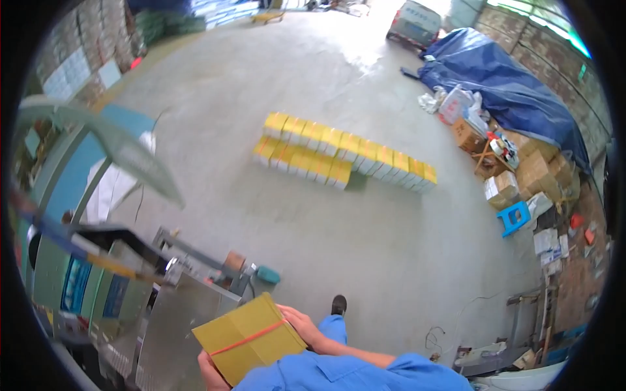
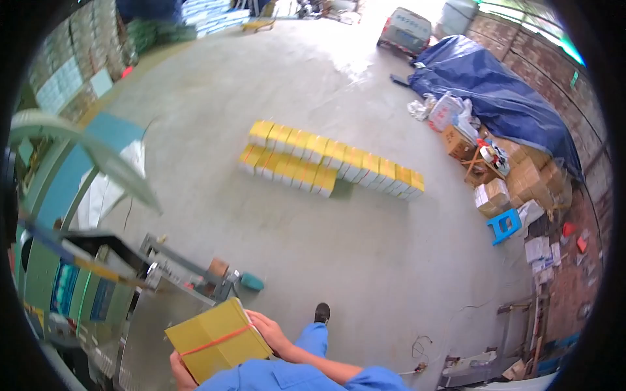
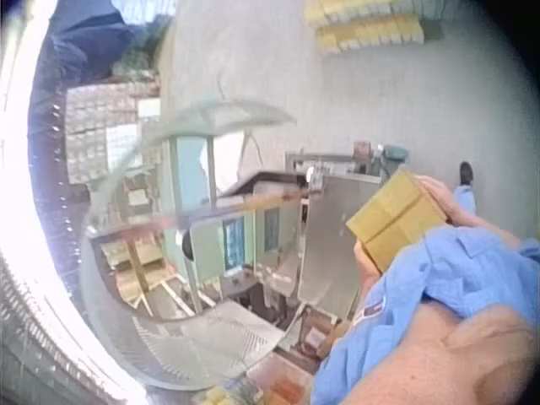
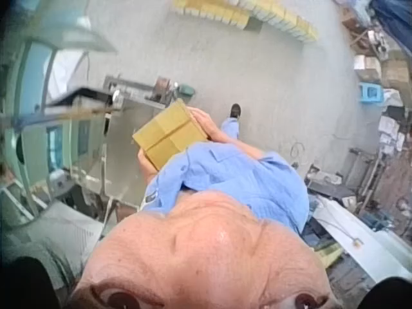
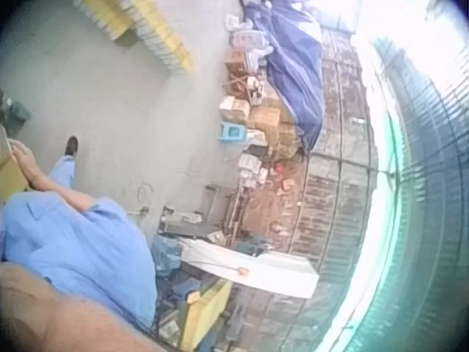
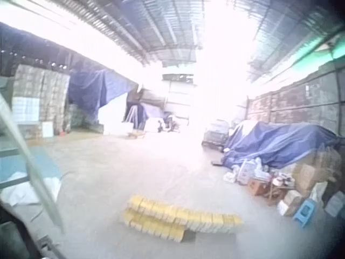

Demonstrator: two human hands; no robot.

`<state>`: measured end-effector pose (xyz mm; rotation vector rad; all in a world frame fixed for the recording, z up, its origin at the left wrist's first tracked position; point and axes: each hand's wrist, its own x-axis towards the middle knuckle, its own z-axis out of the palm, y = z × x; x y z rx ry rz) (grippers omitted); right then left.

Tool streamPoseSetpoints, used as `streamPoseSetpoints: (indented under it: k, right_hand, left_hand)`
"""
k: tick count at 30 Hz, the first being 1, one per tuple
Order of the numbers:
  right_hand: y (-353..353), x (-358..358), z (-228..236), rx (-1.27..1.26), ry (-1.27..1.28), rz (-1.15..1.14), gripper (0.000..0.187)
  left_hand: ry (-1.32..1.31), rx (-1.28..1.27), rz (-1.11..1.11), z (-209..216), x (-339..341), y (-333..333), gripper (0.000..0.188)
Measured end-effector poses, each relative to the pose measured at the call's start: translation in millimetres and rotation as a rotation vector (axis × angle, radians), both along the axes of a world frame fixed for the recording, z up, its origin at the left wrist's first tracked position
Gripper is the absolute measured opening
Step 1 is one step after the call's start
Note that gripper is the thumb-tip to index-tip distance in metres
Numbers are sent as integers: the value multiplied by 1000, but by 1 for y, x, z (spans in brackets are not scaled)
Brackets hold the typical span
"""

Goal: The recorder weighs stacks of yellow paper on a digital scale and places them onto a conveyor belt.

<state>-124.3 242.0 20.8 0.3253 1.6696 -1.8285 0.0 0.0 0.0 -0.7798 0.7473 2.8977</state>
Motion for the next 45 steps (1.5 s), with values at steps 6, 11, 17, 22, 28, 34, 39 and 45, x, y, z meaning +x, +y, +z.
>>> streamPoseSetpoints:
  k: [6,11,17,22,28,34,39,45]
  right_hand:
    - [71,-76,-59,-210,103,-348,42]
    - [207,-152,-45,-16,289,-310,42]
    - [279,-297,-18,-241,289,-436,39]
    - [314,-401,-59,-161,94,-341,39]
    - [392,-535,-152,-70,-145,-404,41]
    - [452,-698,-239,-144,-213,-230,44]
    - [482,-821,-367,149,-122,267,55]
    - [500,-922,-504,192,-241,578,67]
  left_hand:
    - [-2,-185,-239,3,-143,43,58]
    - [0,-215,-334,51,-258,185,53]
    - [-116,-290,-389,41,-407,247,64]
    - [-208,-171,-337,-41,-517,284,67]
    - [-341,-71,-446,-106,-650,368,64]
    - [-433,-69,-342,-213,-771,432,67]
    - [-475,196,-128,-351,-838,491,67]
    - [-723,210,124,-485,-879,553,59]
